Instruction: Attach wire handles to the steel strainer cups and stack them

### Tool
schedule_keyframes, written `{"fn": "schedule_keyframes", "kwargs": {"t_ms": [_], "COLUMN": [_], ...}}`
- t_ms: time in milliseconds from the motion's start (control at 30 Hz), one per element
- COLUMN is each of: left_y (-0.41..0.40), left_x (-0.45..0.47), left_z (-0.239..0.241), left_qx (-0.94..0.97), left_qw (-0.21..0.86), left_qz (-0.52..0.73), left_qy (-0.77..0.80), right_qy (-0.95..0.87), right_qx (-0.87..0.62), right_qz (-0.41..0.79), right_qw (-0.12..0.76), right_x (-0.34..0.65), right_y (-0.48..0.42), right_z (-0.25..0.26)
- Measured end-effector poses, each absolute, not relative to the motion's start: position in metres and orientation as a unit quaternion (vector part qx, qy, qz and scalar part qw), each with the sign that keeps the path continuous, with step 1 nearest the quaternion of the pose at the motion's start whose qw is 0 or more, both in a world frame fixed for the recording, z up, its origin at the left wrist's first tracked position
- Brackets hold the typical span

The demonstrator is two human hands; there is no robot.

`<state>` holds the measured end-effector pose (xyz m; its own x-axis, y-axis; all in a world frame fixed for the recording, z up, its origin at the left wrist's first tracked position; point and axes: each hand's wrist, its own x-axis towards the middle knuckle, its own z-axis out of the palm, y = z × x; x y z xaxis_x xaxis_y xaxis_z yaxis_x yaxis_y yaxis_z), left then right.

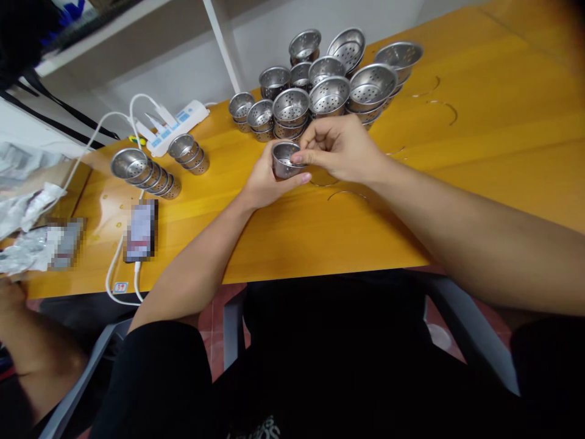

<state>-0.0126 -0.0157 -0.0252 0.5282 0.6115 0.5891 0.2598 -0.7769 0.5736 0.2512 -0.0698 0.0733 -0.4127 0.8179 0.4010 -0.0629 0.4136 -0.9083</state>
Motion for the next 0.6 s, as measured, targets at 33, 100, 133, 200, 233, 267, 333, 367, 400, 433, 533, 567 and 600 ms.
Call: {"fn": "schedule_keyframes", "kwargs": {"t_ms": [33, 100, 133, 200, 233, 267, 333, 367, 400, 433, 533, 567, 600], "left_y": [-0.016, -0.017, -0.017, -0.016, -0.016, -0.016, -0.015, -0.014, -0.014, -0.013, -0.009, -0.007, -0.006], "left_x": [-0.013, -0.013, -0.014, -0.014, -0.015, -0.015, -0.016, -0.017, -0.017, -0.018, -0.02, -0.021, -0.022], "left_z": [-0.025, -0.024, -0.024, -0.026, -0.026, -0.027, -0.028, -0.029, -0.029, -0.029, -0.03, -0.031, -0.031], "left_qx": [0.848, 0.848, 0.849, 0.849, 0.85, 0.851, 0.853, 0.854, 0.855, 0.855, 0.851, 0.849, 0.846], "left_qw": [0.212, 0.212, 0.212, 0.212, 0.213, 0.213, 0.214, 0.215, 0.215, 0.215, 0.207, 0.205, 0.203], "left_qz": [0.411, 0.412, 0.412, 0.411, 0.41, 0.408, 0.402, 0.4, 0.399, 0.4, 0.416, 0.423, 0.428], "left_qy": [0.256, 0.256, 0.256, 0.254, 0.254, 0.254, 0.254, 0.254, 0.253, 0.251, 0.242, 0.242, 0.243], "right_qy": [-0.696, -0.696, -0.697, -0.703, -0.706, -0.708, -0.711, -0.713, -0.717, -0.722, -0.745, -0.754, -0.762], "right_qx": [-0.268, -0.272, -0.275, -0.281, -0.283, -0.285, -0.291, -0.295, -0.298, -0.301, -0.311, -0.319, -0.329], "right_qz": [0.471, 0.472, 0.47, 0.462, 0.456, 0.451, 0.441, 0.437, 0.431, 0.423, 0.385, 0.367, 0.348], "right_qw": [0.472, 0.469, 0.466, 0.462, 0.462, 0.463, 0.464, 0.463, 0.46, 0.458, 0.447, 0.442, 0.437], "right_x": [0.251, 0.251, 0.251, 0.251, 0.251, 0.251, 0.251, 0.251, 0.251, 0.252, 0.254, 0.256, 0.258], "right_y": [-0.069, -0.07, -0.07, -0.071, -0.071, -0.07, -0.07, -0.069, -0.069, -0.07, -0.073, -0.074, -0.075], "right_z": [0.072, 0.071, 0.071, 0.07, 0.069, 0.068, 0.066, 0.065, 0.065, 0.064, 0.065, 0.066, 0.067]}}
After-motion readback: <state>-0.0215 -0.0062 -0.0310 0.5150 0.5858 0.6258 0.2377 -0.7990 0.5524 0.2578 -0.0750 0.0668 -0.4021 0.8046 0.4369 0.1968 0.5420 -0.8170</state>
